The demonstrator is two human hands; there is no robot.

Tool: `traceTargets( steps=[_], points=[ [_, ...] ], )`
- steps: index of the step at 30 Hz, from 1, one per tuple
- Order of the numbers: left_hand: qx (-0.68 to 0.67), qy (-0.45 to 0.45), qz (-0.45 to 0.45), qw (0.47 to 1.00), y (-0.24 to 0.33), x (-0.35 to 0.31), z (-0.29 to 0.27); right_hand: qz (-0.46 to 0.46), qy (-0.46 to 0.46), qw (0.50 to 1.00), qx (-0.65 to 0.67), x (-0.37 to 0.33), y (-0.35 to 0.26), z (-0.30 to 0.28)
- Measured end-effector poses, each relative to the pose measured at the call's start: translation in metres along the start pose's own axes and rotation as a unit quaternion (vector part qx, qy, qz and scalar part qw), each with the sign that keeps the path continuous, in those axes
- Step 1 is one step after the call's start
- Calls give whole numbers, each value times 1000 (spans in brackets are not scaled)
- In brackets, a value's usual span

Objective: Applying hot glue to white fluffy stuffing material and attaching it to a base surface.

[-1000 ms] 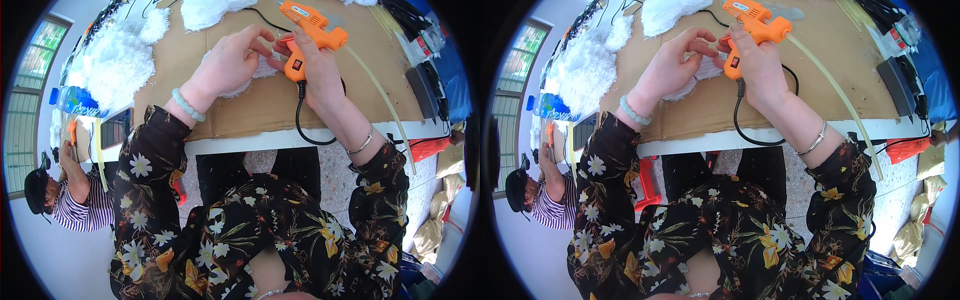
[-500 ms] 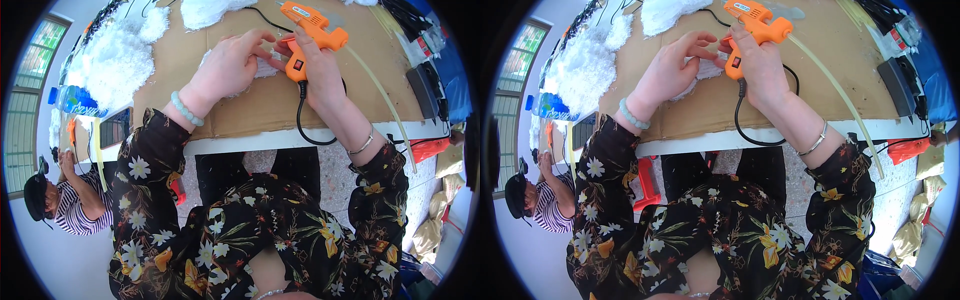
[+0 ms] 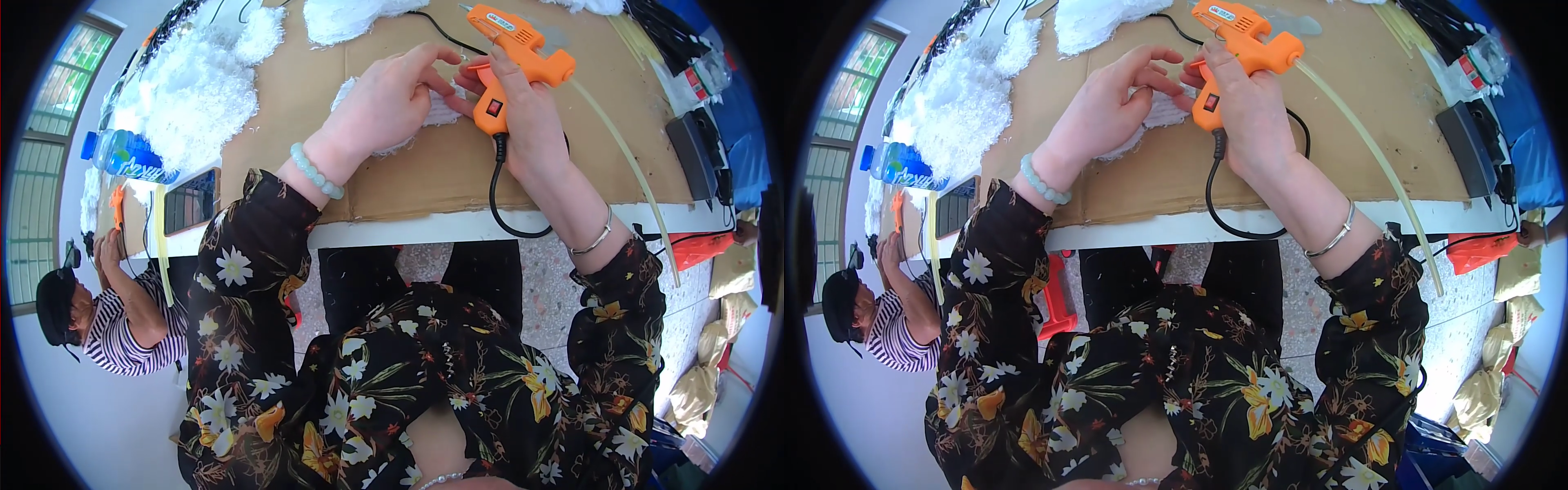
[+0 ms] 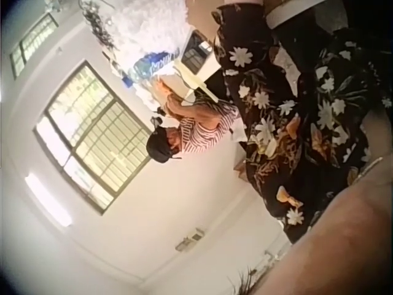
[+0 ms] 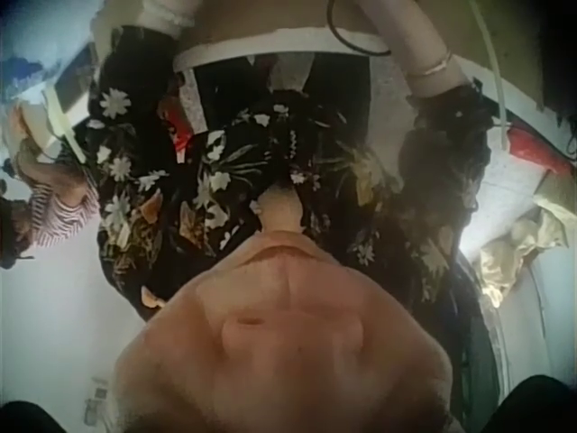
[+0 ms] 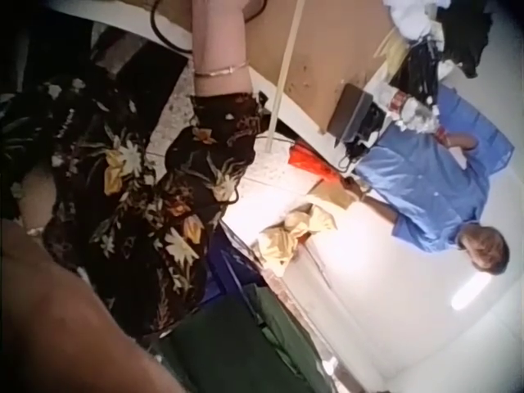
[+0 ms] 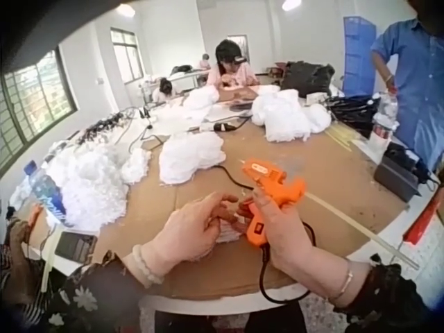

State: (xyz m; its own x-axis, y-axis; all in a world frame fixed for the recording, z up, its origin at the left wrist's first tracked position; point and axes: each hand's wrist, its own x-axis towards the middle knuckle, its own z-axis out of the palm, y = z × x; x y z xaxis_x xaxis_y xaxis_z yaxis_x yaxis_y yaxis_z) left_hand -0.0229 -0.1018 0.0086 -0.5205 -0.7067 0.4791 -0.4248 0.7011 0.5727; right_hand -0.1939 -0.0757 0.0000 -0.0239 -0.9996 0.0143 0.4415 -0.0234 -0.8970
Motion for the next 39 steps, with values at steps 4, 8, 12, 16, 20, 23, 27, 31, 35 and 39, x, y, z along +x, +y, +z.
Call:
traceTargets(
  steps=[4, 8, 12, 16, 20, 23, 27, 31, 35, 39],
  points=[
    [-51, 27, -74, 996, 2, 1, -10, 10, -5, 1000, 18, -1, -1, 4],
    [-4, 12, -52, 999, -3, 3, -11, 7, -4, 1000, 9, -2, -2, 5],
    [38, -35, -62, 997, -3, 6, -3, 13, -8, 1000, 6, 0, -2, 3],
    [-19, -10, -57, 998, -8, 10, -14, 15, -19, 1000, 5, 4, 0, 6],
    [-18, 64, -73, 995, -21, 7, -60, 9, -18, 1000, 6, 3, 0, 7],
    [149, 129, -77, 977, -19, -16, -92, 8, -22, 1000, 7, 0, -3, 5],
    [273, 96, -212, 933, -6, -51, -102, 14, -15, 1000, -6, 0, -3, 5],
    [262, 8, -39, 964, -8, -66, -85, 10, -2, 1000, -14, 0, -4, 2],
    [253, -34, 67, 965, -13, -63, -70, 6, 5, 1000, -17, 1, -7, 4],
    [314, -74, 165, 932, -24, -54, -72, 11, 7, 1000, -28, 4, -10, 8]
  ],
)
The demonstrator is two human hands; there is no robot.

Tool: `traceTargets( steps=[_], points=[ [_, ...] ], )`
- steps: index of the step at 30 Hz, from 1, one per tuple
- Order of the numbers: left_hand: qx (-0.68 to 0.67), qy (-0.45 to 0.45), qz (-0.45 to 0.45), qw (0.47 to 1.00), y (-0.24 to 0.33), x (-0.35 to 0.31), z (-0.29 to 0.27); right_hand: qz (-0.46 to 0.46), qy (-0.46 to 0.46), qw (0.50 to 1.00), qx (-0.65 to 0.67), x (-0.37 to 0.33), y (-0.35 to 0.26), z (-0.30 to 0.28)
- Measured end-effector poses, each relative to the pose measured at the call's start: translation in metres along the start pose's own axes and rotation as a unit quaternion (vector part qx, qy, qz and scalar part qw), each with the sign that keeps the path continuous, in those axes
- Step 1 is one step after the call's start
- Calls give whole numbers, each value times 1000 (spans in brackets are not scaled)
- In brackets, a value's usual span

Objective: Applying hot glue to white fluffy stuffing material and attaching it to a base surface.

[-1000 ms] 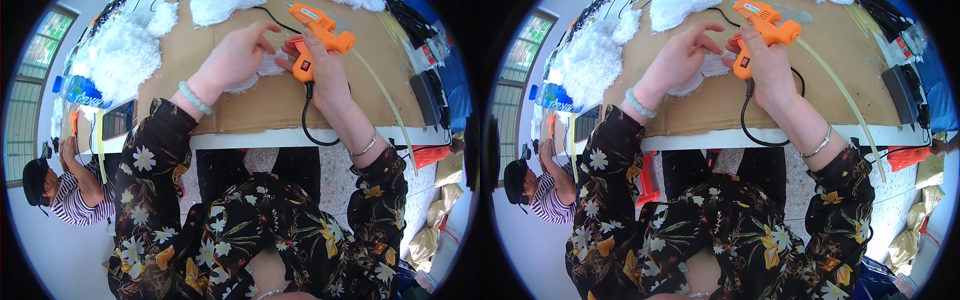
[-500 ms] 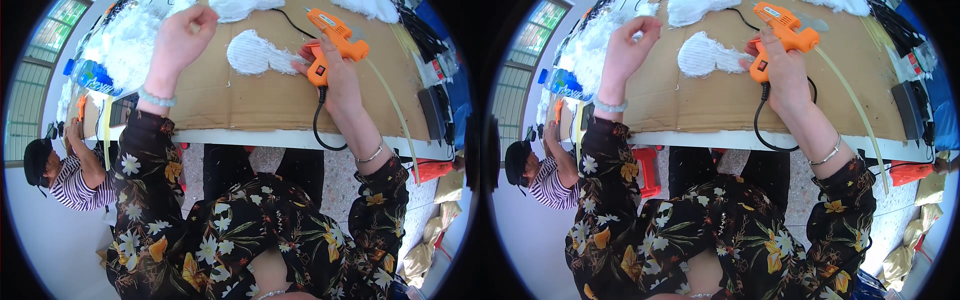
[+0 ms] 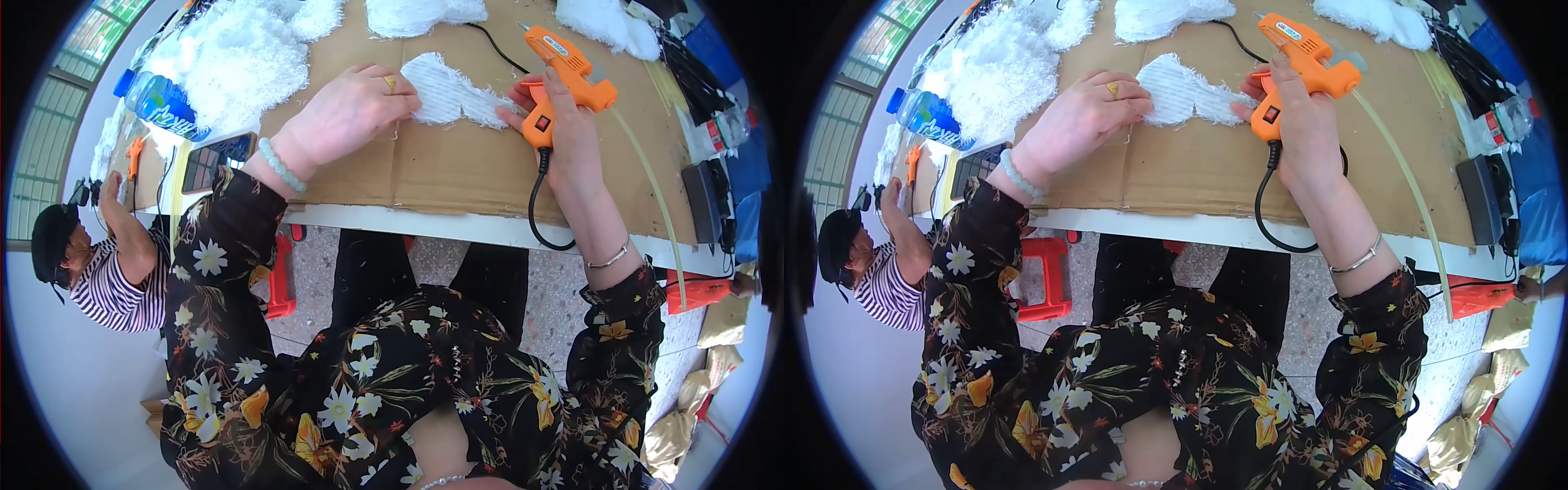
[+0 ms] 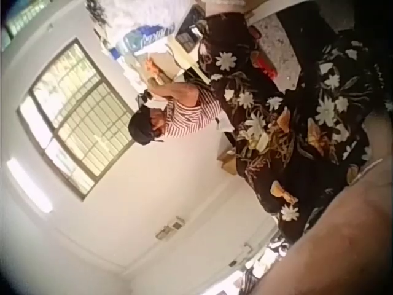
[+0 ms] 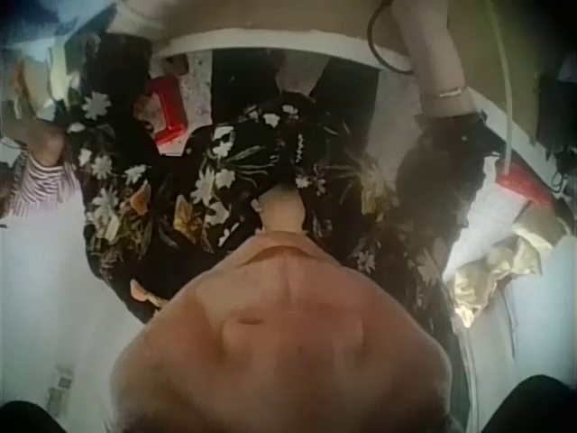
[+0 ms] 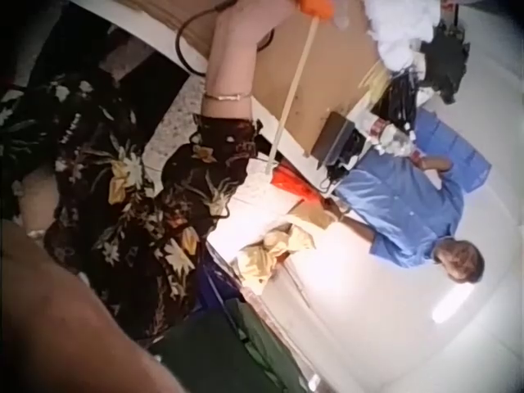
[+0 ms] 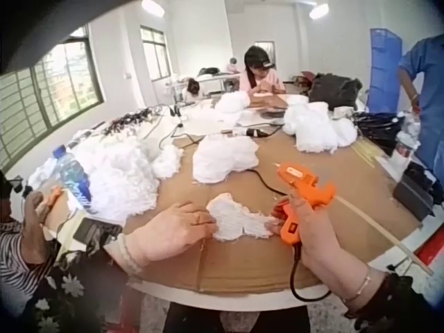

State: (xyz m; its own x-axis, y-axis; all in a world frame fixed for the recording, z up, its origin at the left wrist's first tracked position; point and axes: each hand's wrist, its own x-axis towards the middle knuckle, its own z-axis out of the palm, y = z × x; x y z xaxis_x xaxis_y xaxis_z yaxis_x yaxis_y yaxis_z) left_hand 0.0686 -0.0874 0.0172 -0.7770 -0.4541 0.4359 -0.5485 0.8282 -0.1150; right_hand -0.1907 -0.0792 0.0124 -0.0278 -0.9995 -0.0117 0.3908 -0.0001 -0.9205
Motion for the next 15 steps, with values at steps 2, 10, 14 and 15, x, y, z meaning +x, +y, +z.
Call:
traceTargets(
  steps=[2, 10, 14, 15],
  points=[
    [13, 1, 42, 999, -1, 6, 8, 0, -14, 1000, -13, 1, 0, -6],
    [52, 58, 42, 996, 26, 17, 11, -14, -17, 999, -41, 8, -17, -16],
    [41, 58, 11, 997, 51, 24, 9, -53, 0, 998, -29, 17, -34, -21],
    [17, 56, 2, 998, 57, 24, 6, -60, -22, 998, -23, 17, -36, -18]
  ],
)
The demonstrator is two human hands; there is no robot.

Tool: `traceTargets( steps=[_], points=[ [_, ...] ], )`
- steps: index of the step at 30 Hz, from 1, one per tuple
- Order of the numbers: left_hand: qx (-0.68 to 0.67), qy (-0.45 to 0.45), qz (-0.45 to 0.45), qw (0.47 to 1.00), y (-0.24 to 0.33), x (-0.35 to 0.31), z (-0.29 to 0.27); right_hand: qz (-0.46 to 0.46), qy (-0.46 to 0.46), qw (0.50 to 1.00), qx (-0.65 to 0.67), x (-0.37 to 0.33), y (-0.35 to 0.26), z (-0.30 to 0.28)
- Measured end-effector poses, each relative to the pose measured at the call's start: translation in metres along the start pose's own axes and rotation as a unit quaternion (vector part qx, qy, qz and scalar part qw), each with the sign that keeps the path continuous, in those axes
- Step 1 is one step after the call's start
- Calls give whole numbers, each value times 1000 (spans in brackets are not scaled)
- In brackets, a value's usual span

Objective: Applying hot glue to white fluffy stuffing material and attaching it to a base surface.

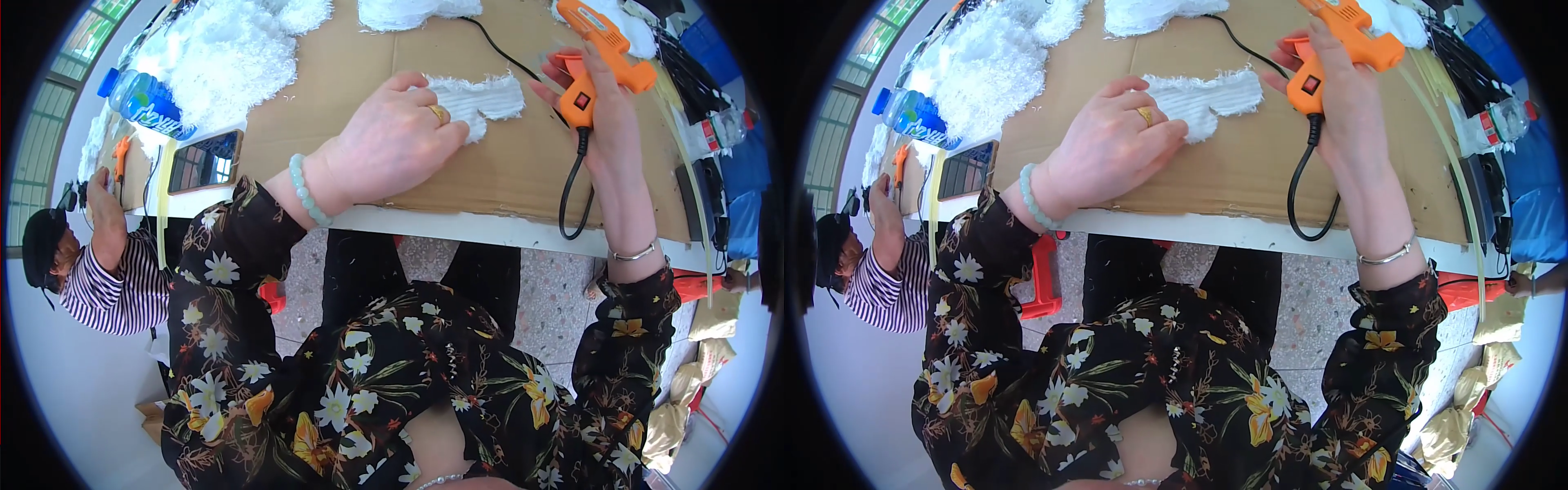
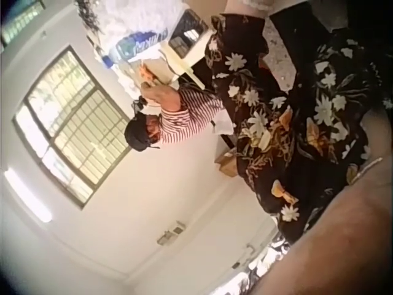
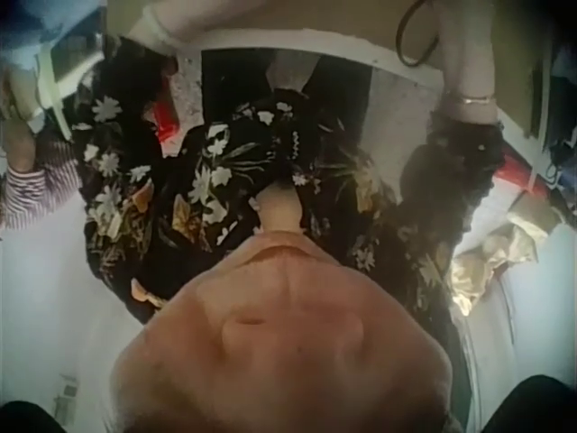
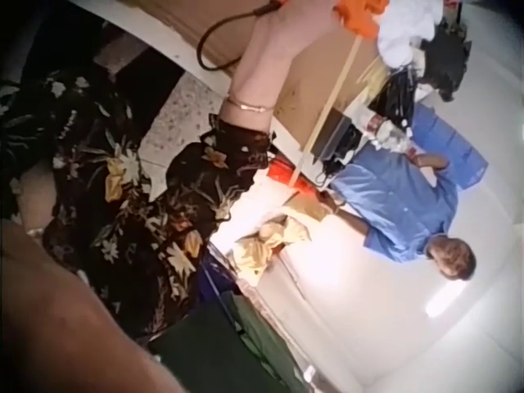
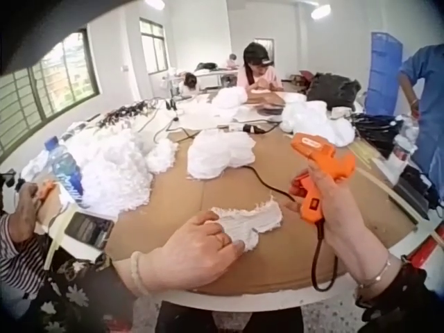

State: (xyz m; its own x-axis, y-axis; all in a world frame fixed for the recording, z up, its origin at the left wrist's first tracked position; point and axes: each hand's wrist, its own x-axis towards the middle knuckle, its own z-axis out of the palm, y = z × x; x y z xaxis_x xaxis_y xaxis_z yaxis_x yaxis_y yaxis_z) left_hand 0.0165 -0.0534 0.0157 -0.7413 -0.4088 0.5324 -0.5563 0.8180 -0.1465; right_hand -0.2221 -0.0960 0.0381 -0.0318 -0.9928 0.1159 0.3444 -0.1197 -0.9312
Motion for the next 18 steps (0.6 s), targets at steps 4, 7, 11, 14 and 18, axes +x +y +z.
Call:
traceTargets(
  steps=[4, 7, 11, 14, 18],
  points=[
    [-109, 59, -97, 988, -13, -6, -12, 14, -40, 999, 12, -5, 8, 16],
    [-147, 46, -240, 958, -35, -10, -9, 45, -81, 996, -15, -8, 22, 16],
    [-170, 20, -201, 965, -26, -11, -8, 79, -81, 994, -8, -6, 36, 22],
    [-159, -38, -111, 980, -28, -14, -4, 82, -78, 994, -8, -5, 38, 22],
    [-65, -30, -57, 996, -37, -14, -4, 93, -71, 993, -23, -6, 33, 26]
  ],
)
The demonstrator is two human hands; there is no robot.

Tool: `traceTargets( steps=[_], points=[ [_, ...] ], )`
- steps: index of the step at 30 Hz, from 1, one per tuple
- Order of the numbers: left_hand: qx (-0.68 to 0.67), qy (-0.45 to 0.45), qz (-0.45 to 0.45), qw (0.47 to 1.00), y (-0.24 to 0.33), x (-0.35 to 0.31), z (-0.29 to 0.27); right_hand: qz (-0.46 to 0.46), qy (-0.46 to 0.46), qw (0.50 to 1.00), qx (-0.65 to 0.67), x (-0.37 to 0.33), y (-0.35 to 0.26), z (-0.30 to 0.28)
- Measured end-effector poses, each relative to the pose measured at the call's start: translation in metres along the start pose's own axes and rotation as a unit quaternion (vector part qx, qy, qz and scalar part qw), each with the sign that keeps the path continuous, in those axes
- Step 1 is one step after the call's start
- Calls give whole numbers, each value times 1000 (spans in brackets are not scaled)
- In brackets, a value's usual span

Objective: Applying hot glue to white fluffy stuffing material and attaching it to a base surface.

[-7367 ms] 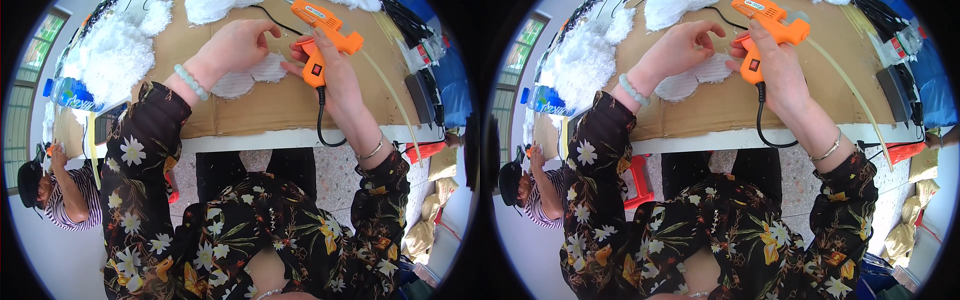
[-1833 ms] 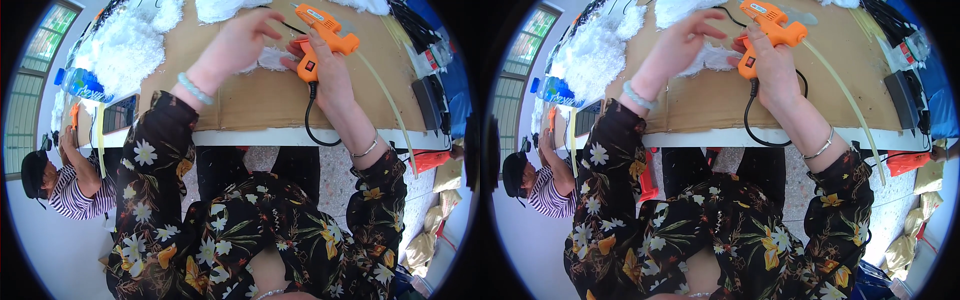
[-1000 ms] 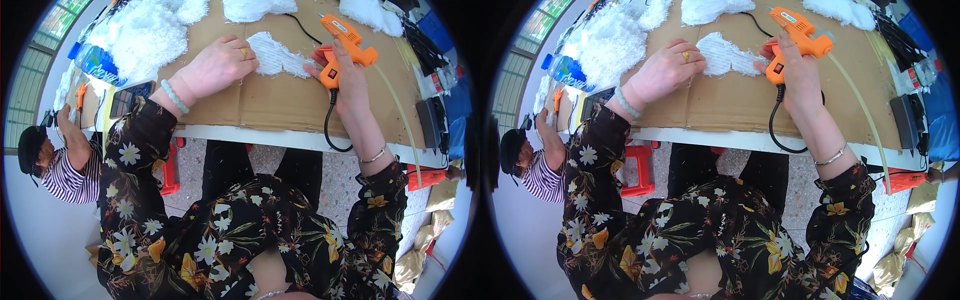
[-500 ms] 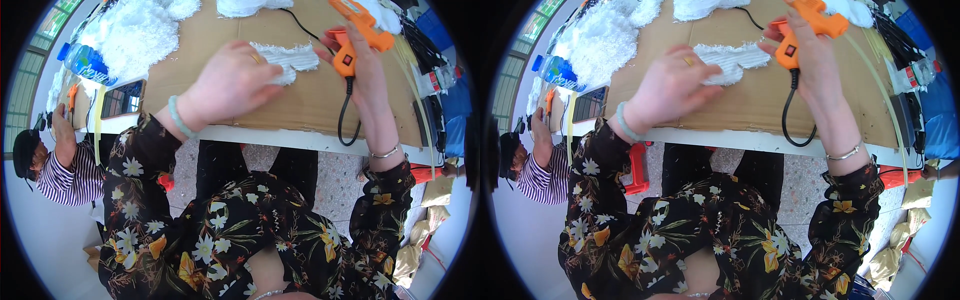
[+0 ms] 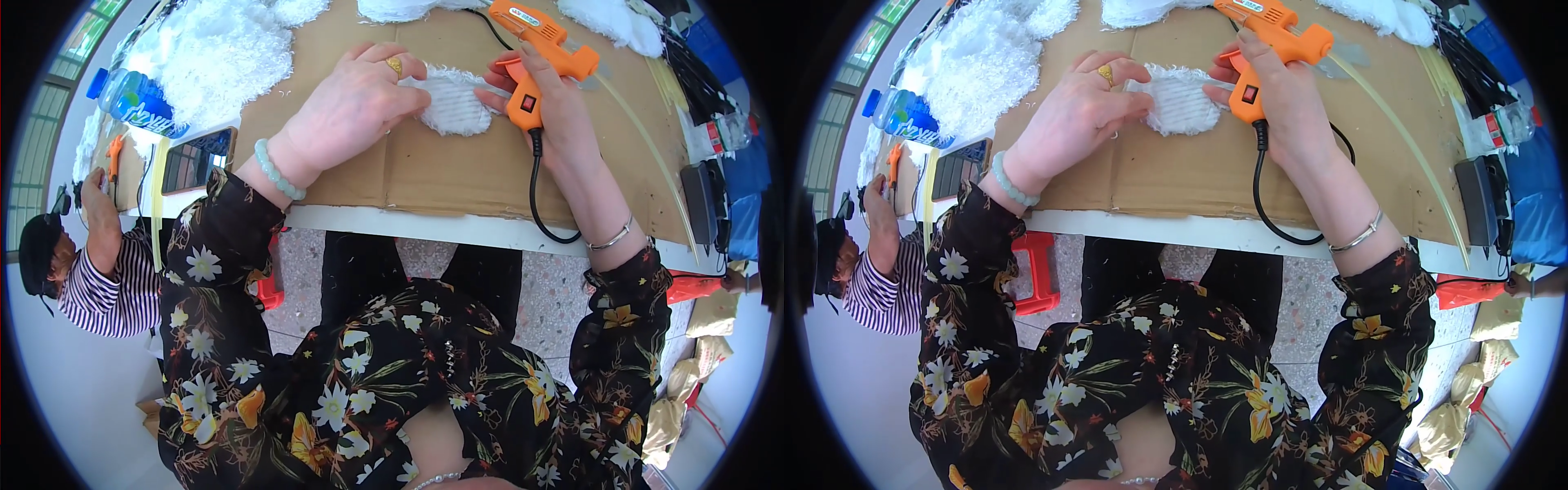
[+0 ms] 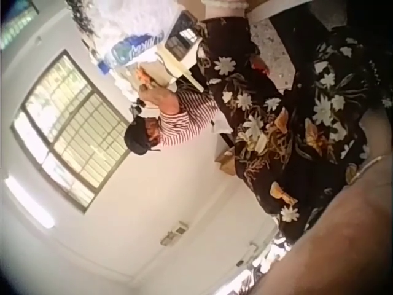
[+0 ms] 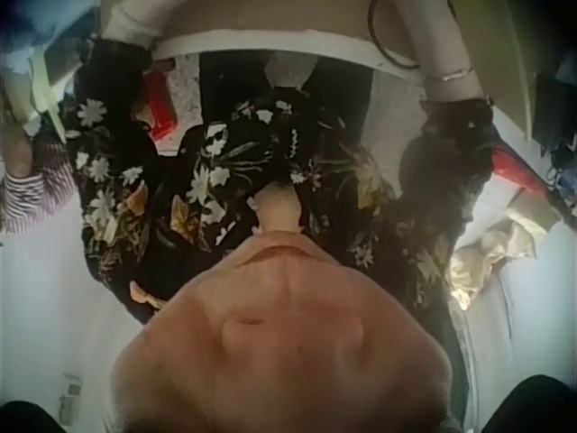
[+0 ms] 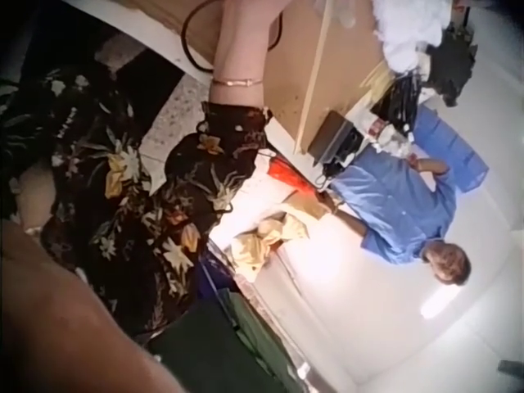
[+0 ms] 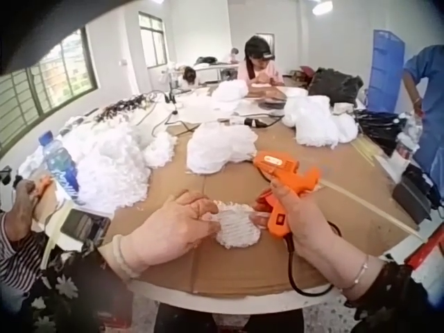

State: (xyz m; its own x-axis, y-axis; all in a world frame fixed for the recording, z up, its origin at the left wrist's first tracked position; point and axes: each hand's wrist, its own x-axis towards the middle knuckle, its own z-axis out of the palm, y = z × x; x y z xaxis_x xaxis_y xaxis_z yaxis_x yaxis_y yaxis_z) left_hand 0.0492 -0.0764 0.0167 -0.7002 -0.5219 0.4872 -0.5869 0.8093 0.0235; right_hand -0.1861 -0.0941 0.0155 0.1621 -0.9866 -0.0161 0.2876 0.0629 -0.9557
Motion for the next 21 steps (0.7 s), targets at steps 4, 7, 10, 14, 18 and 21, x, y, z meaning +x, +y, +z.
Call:
traceTargets(
  steps=[4, 7, 10, 14, 18, 21],
  points=[
    [49, -11, -2, 999, -12, -2, 4, -4, 1, 1000, 3, 1, 1, -1],
    [-4, 2, -24, 1000, -14, -1, 7, -24, -15, 999, -30, -2, -8, -10],
    [-133, 25, -123, 983, -17, -2, -7, -43, -56, 996, -59, -9, -28, -9],
    [-181, 48, -225, 956, -28, 12, -16, -25, -73, 981, -178, -30, -55, -11],
    [-148, 34, -147, 977, -31, 36, 21, 4, -51, 961, -271, -59, -55, -34],
    [-181, 32, -80, 980, -37, 32, 7, 9, -90, 950, -298, -73, -61, -21]
  ],
)
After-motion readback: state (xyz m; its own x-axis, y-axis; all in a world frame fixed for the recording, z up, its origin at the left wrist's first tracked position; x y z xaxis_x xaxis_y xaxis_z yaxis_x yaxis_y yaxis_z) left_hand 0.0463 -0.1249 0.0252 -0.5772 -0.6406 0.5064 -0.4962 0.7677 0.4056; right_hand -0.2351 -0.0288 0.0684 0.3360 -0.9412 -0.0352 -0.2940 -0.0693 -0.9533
